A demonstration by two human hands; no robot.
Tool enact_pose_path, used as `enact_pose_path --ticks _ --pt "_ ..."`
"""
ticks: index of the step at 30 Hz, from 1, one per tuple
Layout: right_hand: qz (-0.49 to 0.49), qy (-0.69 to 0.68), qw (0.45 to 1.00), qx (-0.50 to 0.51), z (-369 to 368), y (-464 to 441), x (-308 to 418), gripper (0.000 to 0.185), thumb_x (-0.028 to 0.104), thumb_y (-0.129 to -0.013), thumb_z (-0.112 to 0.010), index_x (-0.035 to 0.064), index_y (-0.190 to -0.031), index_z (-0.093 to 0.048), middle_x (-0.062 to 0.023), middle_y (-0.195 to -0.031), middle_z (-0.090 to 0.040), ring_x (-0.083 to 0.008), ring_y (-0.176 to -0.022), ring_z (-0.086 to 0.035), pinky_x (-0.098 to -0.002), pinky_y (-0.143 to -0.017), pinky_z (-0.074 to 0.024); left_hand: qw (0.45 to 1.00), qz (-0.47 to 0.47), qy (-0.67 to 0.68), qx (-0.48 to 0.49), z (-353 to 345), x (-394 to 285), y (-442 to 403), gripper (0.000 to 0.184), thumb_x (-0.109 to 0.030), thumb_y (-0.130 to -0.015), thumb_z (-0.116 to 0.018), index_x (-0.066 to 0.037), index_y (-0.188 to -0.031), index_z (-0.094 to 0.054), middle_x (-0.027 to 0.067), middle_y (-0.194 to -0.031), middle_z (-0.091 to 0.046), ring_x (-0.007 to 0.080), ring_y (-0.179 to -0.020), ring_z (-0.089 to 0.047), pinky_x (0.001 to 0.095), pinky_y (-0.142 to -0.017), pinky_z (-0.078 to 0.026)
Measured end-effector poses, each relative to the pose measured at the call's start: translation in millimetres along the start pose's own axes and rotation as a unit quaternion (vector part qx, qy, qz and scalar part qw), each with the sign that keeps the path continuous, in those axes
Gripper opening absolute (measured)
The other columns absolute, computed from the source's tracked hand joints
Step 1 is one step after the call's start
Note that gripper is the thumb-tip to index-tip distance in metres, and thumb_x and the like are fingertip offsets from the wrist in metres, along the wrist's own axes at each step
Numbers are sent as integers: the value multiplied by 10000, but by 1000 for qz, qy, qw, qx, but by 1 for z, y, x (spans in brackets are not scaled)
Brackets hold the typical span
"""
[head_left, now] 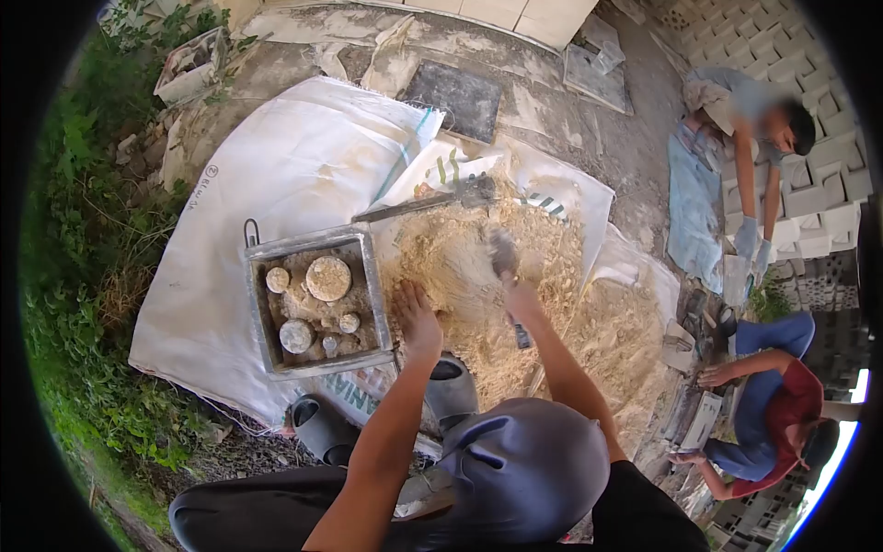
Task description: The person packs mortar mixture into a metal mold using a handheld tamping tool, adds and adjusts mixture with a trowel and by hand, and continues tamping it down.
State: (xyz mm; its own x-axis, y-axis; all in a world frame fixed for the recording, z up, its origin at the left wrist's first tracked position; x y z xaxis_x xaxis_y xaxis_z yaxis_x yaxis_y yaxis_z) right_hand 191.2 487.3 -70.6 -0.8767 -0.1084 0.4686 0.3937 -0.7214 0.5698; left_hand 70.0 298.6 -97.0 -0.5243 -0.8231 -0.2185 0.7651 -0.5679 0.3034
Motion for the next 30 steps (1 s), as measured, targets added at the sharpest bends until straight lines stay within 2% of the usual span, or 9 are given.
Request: enact_pose_path --ticks 4,6,9,11,12,19,26,28,30 --pt "-64 -96 993 27 -58 6 -14 676 476 -919 -411 -139 -691 -576 -306 -593 -562 -401 -650 -632 -461 -623 -507 997 -24 -65 -25 -19 1 -12 643 -216 -873 -516 -2 -1408 -232 190 -1466 -211 414 -1329 -237 474 -1072 -266" --pt "138 21 985 -106 -56 4 -8 655 451 -935 -400 -81 -585 -555 -176 -418 -500 -288 -322 -508 -409 -412 -460 993 -36 -93 -69 -17 -2 -16 600 -176 -865 -511 -6 -1392 -280 187 -1448 -257 416 -1319 -258 458 -1060 -299" --pt "102 4 995 -12 -60 9 -17 650 444 -935 -403 -77 -575 -551 -173 -421 -498 -275 -368 -543 -401 -416 -462 994 -35 6 -105 14 -2 -27 412 -116 -846 -490 8 -1238 -468 203 -1256 -499 371 -1163 -474 408 -939 -431" --pt "54 -18 995 78 -57 27 -15 637 438 -932 -412 -64 -564 -549 -161 -417 -490 -261 -390 -554 -390 -417 -454 998 -39 -36 42 11 -2 -36 221 -163 -844 -516 -27 -1006 -579 150 -920 -647 312 -843 -636 358 -749 -516" --pt "18 -33 991 130 -52 39 -16 627 435 -929 -421 -53 -557 -549 -150 -412 -482 -252 -397 -552 -383 -417 -446 991 -102 -65 -59 11 -7 -38 123 -111 -825 -513 -31 -880 -589 115 -742 -644 297 -741 -643 386 -674 -518" --pt "92 17 971 219 -3 50 1 586 443 -902 -475 -68 -626 -557 -132 -422 -491 -243 -396 -550 -374 -378 -429 990 -111 31 -75 30 -14 -57 114 -74 -800 -523 -10 -869 -588 180 -815 -624 317 -772 -614 401 -695 -495" --pt "39 -85 995 28 16 12 54 539 464 -908 -458 -58 -814 -561 -149 -511 -552 -252 -410 -562 -378 -464 -480 983 -104 129 -84 45 -37 -51 441 -327 -837 -578 -32 -1156 -506 203 -1144 -527 362 -1144 -446 474 -978 -341" --pt "138 37 981 -128 -38 -28 25 547 455 -913 -450 -85 -901 -540 -170 -550 -570 -267 -421 -572 -382 -477 -489 994 -84 70 -16 14 -29 -38 680 -416 -840 -566 -61 -1366 -321 159 -1436 -277 322 -1357 -198 475 -1096 -179" --pt "175 106 963 -177 -84 -51 0 597 460 -918 -437 -129 -979 -509 -194 -598 -584 -287 -415 -566 -395 -469 -489 994 -106 39 -6 10 -23 -29 670 -415 -841 -558 -59 -1362 -332 144 -1436 -284 324 -1359 -194 469 -1096 -188"
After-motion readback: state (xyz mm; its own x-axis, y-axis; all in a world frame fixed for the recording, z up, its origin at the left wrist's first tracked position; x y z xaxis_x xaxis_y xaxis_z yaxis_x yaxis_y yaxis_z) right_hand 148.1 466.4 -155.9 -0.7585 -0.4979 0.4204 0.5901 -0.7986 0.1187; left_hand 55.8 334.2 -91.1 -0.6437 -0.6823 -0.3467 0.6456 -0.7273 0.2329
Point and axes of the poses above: each hand's wrist, its own y-axis away from the middle knuckle, its own z-axis out of the back of the hand, x = y × z, the point moved 9 cm from there along -y, towards the middle knuckle
